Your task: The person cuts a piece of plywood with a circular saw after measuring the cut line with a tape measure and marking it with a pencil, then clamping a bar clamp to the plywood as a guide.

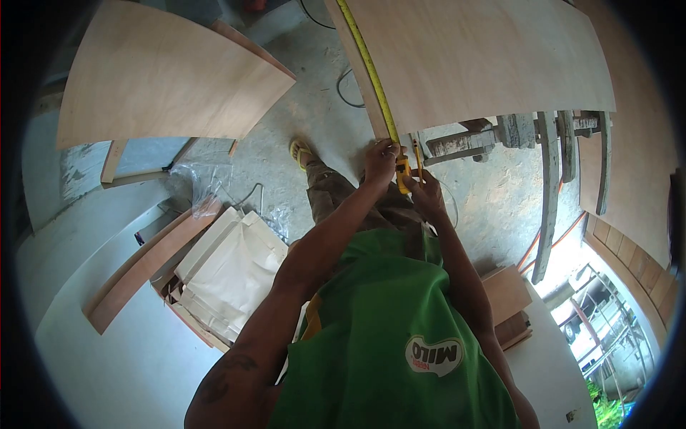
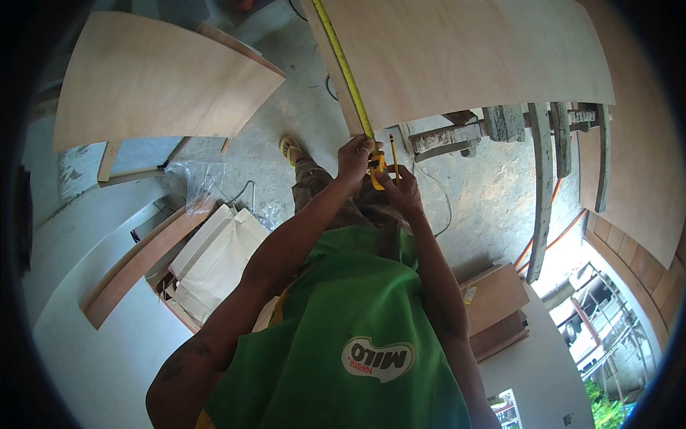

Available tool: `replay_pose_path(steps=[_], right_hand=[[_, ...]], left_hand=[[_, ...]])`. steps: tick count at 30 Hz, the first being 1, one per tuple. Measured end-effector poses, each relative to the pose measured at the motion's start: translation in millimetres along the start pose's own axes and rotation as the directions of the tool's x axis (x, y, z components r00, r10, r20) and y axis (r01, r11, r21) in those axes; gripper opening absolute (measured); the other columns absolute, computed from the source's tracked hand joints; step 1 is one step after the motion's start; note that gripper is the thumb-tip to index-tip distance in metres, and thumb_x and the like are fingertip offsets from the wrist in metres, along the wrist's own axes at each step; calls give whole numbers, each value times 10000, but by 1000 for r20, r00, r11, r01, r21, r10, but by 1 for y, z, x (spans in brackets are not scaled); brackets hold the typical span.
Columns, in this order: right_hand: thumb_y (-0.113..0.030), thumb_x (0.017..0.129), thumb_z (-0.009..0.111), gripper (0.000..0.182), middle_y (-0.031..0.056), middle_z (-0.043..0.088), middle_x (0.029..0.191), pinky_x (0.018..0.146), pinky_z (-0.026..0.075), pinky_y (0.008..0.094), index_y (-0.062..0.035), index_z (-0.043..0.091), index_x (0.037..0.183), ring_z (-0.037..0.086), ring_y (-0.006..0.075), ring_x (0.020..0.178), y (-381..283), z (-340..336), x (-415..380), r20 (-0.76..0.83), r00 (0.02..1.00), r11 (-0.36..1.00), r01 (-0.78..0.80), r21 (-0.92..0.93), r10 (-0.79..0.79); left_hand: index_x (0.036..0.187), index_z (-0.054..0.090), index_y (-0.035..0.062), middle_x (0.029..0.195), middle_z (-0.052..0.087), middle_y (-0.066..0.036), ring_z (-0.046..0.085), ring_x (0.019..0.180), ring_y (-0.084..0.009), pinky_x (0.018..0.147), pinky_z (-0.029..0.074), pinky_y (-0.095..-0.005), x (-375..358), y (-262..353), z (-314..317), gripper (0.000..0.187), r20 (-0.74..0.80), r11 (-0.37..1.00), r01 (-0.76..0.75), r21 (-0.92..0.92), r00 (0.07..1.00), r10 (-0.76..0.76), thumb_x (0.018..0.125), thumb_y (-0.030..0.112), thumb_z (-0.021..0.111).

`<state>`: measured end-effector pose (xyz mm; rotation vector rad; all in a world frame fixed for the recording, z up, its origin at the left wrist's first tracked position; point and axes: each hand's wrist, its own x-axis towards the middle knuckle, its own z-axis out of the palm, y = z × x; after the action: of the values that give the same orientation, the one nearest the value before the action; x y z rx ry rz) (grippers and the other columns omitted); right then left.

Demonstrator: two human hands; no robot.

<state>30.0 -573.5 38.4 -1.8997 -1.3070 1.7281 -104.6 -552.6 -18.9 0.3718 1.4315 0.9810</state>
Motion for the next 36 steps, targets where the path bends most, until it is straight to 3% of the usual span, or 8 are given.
replay_pose_path(steps=[15,24,26,30,32,33,35,36], right_hand=[[-416,809,645,511,70,601,668,523,415,278,33,579,1045,508,100,544,6,3,2,8,1000,999,27,19,-27],[-414,813,644,500,80,604,688,511,416,273,22,576,1048,511,95,545,-1,2,3,21,999,999,-44,-11,44],[-454,793,684,571,145,664,808,633,483,280,29,552,1067,629,151,719,-4,-3,3,108,990,996,-89,11,87],[-472,801,668,583,148,656,793,636,480,276,26,552,1081,625,158,715,2,-2,3,103,992,997,-76,9,75],[-445,846,619,457,-3,487,582,450,353,253,-7,571,965,417,56,495,24,1,8,-51,990,984,127,-125,-134],[-445,846,619,457,-3,487,582,450,353,253,-7,571,965,417,56,495,34,0,11,-49,990,984,126,-125,-133],[-420,886,558,382,-22,436,545,435,343,255,-43,533,831,403,62,475,55,-6,20,-301,936,982,162,-94,-183],[-371,923,491,346,-10,421,529,428,359,264,-72,482,750,420,90,461,66,-9,25,-383,923,976,120,181,-43]], left_hand=[[1009,578,-32,836,650,-129,639,672,-185,590,536,-319,14,-26,5,230,-100,998,-64,-9,993,63,946,176,505],[939,564,-29,725,608,-92,622,631,-172,543,507,-302,0,-11,18,174,-208,984,-79,-161,977,44,921,138,519],[937,566,-32,698,599,-83,612,607,-162,537,502,-291,-2,-7,20,169,-220,975,-56,-215,975,7,918,129,517],[941,576,-34,689,599,-83,601,581,-154,529,498,-281,-3,-6,22,174,-257,975,-77,-207,966,22,914,129,521],[948,588,-32,680,599,-81,598,570,-152,524,495,-276,-2,-8,22,186,-258,980,-64,-187,966,14,909,139,526],[948,588,-32,680,599,-81,598,570,-152,524,495,-276,-2,-8,21,186,-260,980,-63,-187,966,12,909,139,526],[957,596,-24,697,605,-86,600,578,-156,528,497,-284,-2,-8,19,199,-220,981,-33,-193,975,-10,904,158,535],[957,596,-24,697,605,-86,600,578,-156,528,497,-284,-2,-7,19,199,-221,981,-33,-190,975,-10,904,158,535]])
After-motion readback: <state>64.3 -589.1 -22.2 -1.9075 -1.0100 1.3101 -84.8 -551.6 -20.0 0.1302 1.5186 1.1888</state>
